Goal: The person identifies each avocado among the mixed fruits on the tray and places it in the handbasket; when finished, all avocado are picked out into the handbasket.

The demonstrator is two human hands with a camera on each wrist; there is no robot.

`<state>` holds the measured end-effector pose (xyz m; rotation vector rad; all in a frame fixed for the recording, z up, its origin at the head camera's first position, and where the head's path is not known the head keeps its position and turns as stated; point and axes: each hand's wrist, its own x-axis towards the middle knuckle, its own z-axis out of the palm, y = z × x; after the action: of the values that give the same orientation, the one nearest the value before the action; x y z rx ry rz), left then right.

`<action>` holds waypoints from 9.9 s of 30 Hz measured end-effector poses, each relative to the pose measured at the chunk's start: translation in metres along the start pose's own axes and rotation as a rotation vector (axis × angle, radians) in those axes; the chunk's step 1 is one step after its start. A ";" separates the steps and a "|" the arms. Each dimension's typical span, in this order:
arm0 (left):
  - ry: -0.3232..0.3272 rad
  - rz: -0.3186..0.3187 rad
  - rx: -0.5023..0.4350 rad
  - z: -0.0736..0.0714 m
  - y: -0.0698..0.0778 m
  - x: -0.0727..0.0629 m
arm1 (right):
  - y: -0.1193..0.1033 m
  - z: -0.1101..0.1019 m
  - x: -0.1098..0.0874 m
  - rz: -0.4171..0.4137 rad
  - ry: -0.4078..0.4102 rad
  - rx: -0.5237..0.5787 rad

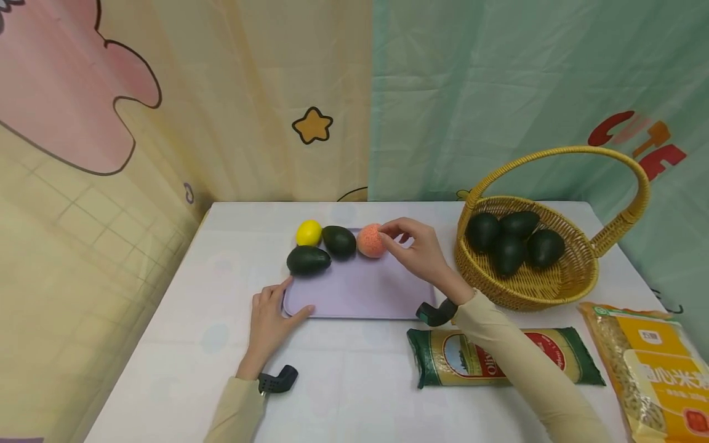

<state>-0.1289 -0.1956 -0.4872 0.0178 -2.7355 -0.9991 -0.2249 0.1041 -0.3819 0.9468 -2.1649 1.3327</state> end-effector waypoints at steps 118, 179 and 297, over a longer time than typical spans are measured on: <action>0.020 0.027 -0.022 0.001 0.000 0.001 | -0.021 0.021 0.046 0.188 -0.089 0.260; 0.044 0.043 -0.004 0.001 -0.003 -0.002 | 0.016 -0.191 -0.100 0.516 0.368 -0.115; 0.021 0.017 -0.020 0.000 0.001 0.000 | -0.052 -0.119 -0.073 0.031 0.301 -0.216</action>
<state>-0.1288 -0.1952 -0.4868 0.0021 -2.7021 -1.0157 -0.1361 0.2186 -0.3451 0.5903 -2.0446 1.1430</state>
